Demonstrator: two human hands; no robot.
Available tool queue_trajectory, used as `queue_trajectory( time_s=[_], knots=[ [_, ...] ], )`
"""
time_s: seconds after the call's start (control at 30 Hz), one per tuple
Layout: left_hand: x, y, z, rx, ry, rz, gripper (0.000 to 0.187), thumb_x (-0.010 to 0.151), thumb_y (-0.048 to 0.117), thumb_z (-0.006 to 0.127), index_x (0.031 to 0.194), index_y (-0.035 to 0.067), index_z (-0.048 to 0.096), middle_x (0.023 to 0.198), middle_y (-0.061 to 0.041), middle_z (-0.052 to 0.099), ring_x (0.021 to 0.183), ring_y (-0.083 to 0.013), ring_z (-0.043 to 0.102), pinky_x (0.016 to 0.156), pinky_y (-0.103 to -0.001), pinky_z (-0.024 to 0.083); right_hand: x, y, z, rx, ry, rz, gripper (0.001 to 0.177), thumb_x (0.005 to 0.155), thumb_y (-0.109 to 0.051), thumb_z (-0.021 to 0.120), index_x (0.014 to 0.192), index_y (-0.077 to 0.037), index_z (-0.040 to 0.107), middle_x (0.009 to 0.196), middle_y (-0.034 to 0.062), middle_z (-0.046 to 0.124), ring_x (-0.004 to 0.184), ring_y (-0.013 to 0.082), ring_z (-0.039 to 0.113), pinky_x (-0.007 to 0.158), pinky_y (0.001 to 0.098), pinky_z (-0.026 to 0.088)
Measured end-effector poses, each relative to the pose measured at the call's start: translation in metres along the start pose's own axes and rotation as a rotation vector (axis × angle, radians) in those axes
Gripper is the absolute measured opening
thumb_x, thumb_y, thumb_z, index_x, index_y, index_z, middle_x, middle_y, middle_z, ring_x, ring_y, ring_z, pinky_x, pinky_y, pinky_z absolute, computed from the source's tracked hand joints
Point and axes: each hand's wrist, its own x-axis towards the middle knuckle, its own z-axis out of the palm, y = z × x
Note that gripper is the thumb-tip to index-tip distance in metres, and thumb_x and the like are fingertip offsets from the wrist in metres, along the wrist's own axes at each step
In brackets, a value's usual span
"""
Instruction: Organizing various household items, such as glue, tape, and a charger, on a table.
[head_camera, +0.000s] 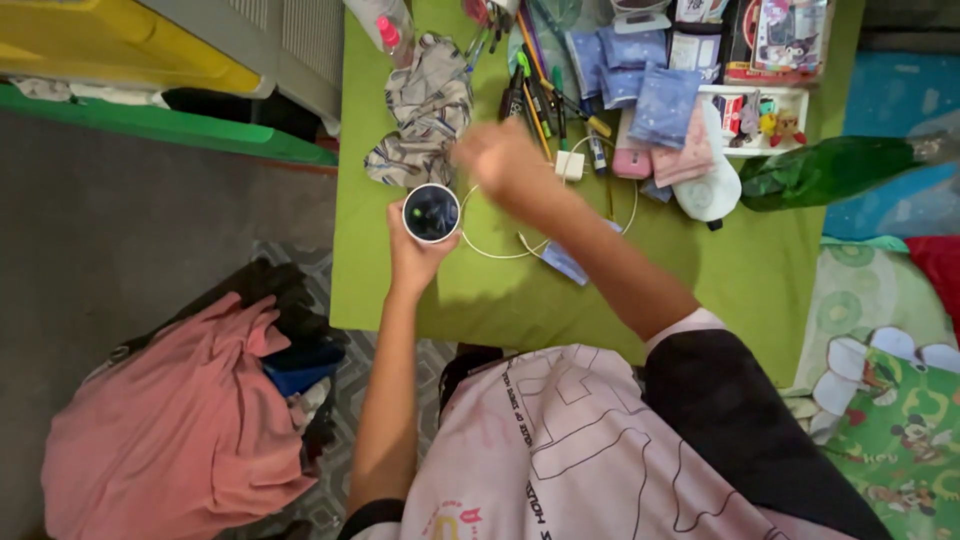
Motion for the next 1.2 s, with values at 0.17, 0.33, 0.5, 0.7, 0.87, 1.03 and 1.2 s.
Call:
queue_trajectory(
  time_s=[0.17, 0.33, 0.5, 0.7, 0.87, 1.03, 1.2],
  knots=[
    [-0.005, -0.007, -0.004, -0.016, -0.004, -0.047, 0.075, 0.068, 0.014, 0.097, 0.121, 0.002, 0.045, 0.116, -0.015, 0.057, 0.107, -0.0274, 0.062, 0.095, -0.038, 0.052, -0.06, 0.13, 0.106, 0.103, -0.067, 0.518, 0.011, 0.086, -0.008, 0.063, 0.089, -0.002, 0.072, 0.087, 0.0216, 0.071, 0.084, 0.0414, 0.069, 0.073, 0.0503, 0.054],
    [-0.002, -0.012, -0.009, 0.008, -0.01, -0.053, 0.077, 0.069, 0.014, 0.098, 0.122, 0.003, 0.044, 0.116, -0.014, 0.057, 0.107, -0.0259, 0.062, 0.095, -0.038, 0.052, -0.129, 0.182, 0.198, -0.085, -0.113, 0.804, 0.011, 0.09, -0.008, 0.062, 0.09, -0.003, 0.071, 0.087, 0.0233, 0.072, 0.081, 0.0421, 0.07, 0.07, 0.0522, 0.054],
    [-0.004, -0.015, -0.013, -0.055, -0.041, -0.087, 0.079, 0.07, 0.014, 0.096, 0.124, 0.004, 0.04, 0.118, -0.013, 0.058, 0.11, -0.0239, 0.063, 0.096, -0.037, 0.052, -0.14, 0.174, 0.203, -0.158, -0.113, 0.788, 0.014, 0.085, -0.014, 0.066, 0.092, -0.002, 0.069, 0.089, 0.0209, 0.071, 0.083, 0.0401, 0.069, 0.074, 0.0541, 0.052],
    [-0.004, -0.016, -0.01, -0.108, -0.038, -0.088, 0.078, 0.071, 0.014, 0.097, 0.123, 0.004, 0.039, 0.118, -0.013, 0.059, 0.111, -0.0237, 0.063, 0.097, -0.037, 0.052, -0.146, 0.174, 0.187, 0.011, 0.223, 0.807, 0.007, 0.087, -0.009, 0.07, 0.089, -0.003, 0.067, 0.092, 0.0197, 0.069, 0.083, 0.0401, 0.066, 0.075, 0.0495, 0.051],
    [-0.001, -0.01, -0.008, -0.059, -0.02, -0.073, 0.077, 0.068, 0.014, 0.097, 0.123, 0.003, 0.044, 0.117, -0.015, 0.058, 0.11, -0.0258, 0.062, 0.097, -0.039, 0.052, -0.094, 0.117, 0.094, 0.299, 0.46, 0.788, 0.01, 0.093, -0.007, 0.07, 0.096, 0.002, 0.066, 0.087, 0.0144, 0.068, 0.076, 0.0244, 0.065, 0.07, 0.0367, 0.052],
    [0.0, -0.006, -0.002, 0.027, 0.006, -0.029, 0.076, 0.065, 0.014, 0.098, 0.119, 0.002, 0.047, 0.115, -0.016, 0.056, 0.108, -0.03, 0.06, 0.096, -0.041, 0.05, -0.063, 0.053, 0.006, 0.592, 0.47, 0.674, 0.009, 0.097, -0.005, 0.066, 0.101, 0.003, 0.065, 0.086, 0.011, 0.066, 0.076, 0.0151, 0.058, 0.071, 0.0291, 0.047],
    [0.0, 0.001, -0.001, 0.0, 0.014, -0.005, 0.074, 0.066, 0.014, 0.097, 0.12, 0.001, 0.048, 0.117, -0.016, 0.055, 0.111, -0.0317, 0.06, 0.098, -0.041, 0.05, -0.07, 0.014, -0.016, 0.646, 0.368, 0.394, 0.012, 0.097, 0.001, 0.059, 0.109, 0.002, 0.061, 0.097, 0.0108, 0.063, 0.088, 0.0176, 0.061, 0.08, 0.0313, 0.05]
  ],
)
